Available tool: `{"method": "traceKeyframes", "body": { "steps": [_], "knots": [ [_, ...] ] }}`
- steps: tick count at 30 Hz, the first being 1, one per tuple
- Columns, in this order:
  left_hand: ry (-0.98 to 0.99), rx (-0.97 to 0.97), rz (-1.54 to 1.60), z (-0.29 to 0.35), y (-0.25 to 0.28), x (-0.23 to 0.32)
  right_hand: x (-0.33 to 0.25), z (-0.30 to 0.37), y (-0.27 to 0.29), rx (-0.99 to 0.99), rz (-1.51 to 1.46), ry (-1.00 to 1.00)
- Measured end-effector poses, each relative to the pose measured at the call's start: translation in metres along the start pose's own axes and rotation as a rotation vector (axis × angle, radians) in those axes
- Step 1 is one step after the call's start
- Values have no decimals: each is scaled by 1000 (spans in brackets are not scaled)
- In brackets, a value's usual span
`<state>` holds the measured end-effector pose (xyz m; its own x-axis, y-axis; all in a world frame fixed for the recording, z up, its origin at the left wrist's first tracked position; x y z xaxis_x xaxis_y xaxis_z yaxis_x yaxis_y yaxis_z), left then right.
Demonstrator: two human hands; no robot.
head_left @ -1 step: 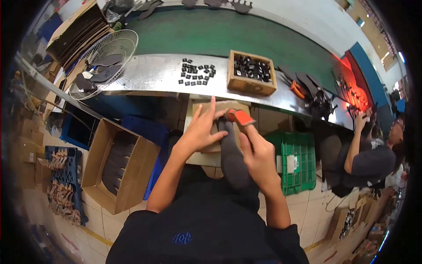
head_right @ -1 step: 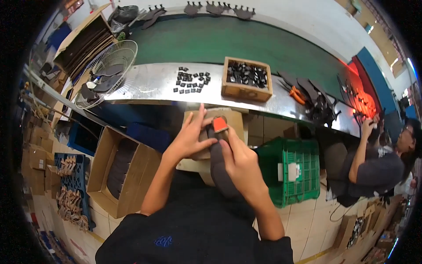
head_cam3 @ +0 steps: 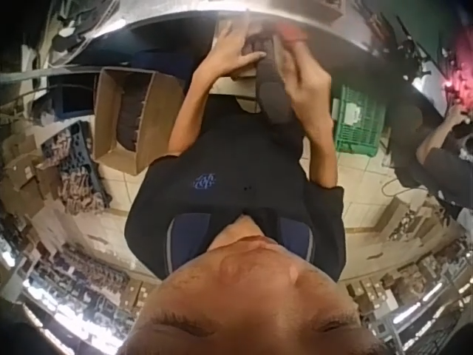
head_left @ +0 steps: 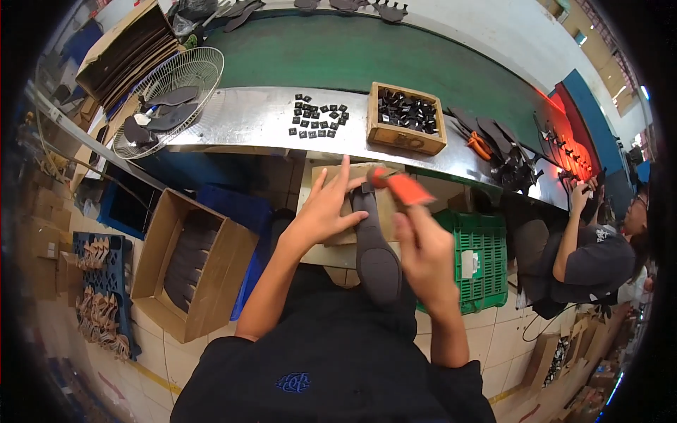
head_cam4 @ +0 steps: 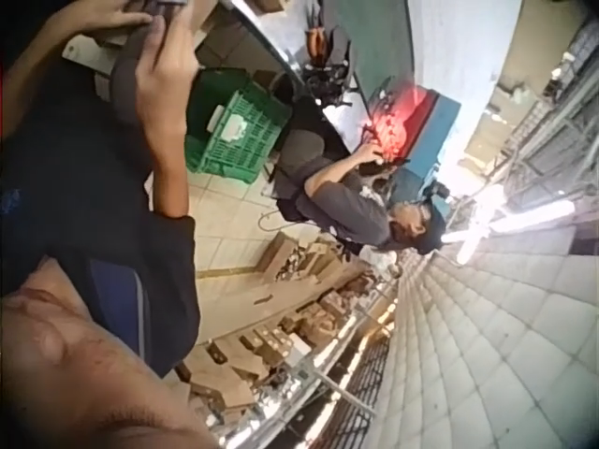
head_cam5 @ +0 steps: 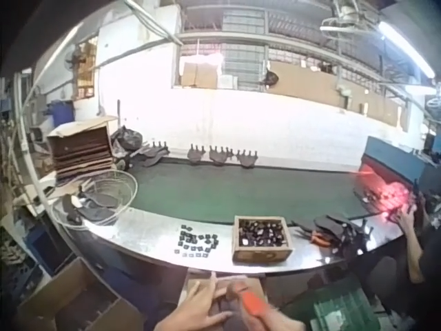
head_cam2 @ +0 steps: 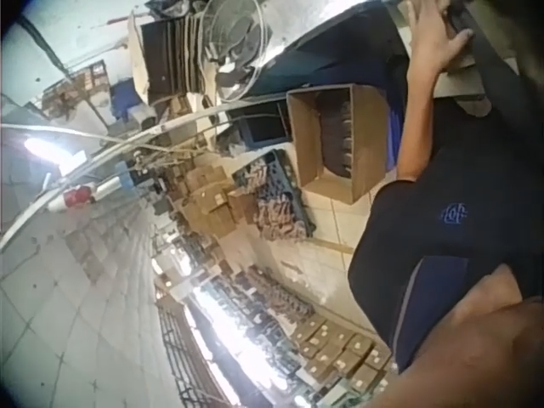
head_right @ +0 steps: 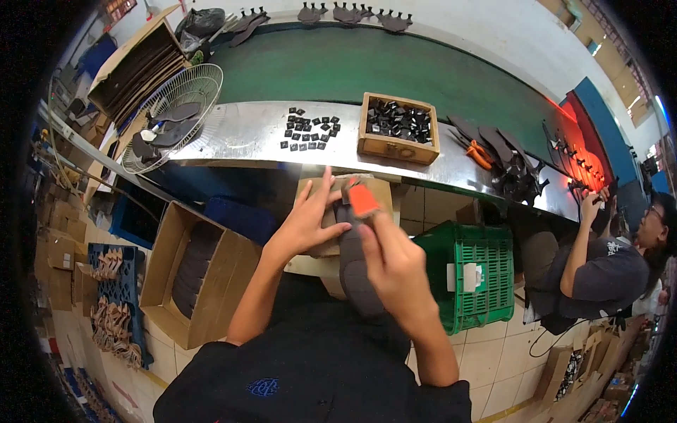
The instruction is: Assembling shoe parts and using a hammer to secure components.
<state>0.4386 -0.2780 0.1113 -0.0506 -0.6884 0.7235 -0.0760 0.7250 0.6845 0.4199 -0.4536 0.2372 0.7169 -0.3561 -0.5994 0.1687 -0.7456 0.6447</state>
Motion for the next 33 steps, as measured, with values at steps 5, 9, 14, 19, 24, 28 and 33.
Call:
{"method": "traceKeyframes", "body": {
  "steps": [5,9,14,19,24,28,33],
  "knots": [
    [-41,-34,-58,-3,4,16,-15,7,26,153,-66,22],
    [-64,112,-146,2,0,9,30,4,6,138,2,-50],
    [-213,44,224,18,-2,22,35,-4,47,125,76,-19],
    [-243,-432,630,74,40,102,76,-7,-31,-280,278,259],
    [100,-679,1088,68,20,110,56,-11,-28,-287,417,444],
    [285,-812,1254,67,2,117,48,16,-11,-199,-763,-47],
    [373,-911,1239,73,-11,120,48,48,-40,-115,-1316,-433]
  ]
}}
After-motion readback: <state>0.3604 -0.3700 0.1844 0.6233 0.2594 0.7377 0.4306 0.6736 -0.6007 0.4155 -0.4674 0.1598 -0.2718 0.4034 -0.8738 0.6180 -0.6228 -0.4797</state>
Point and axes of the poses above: each hand's wrist, its own z-axis away from the middle knuckle, its own y-axis out of the back of the hand, x = y × z, the point moved 6 cm from there along -z, towards the middle knuckle, and after that the axes turned 10 degrees about y, right-handed, at the moved point
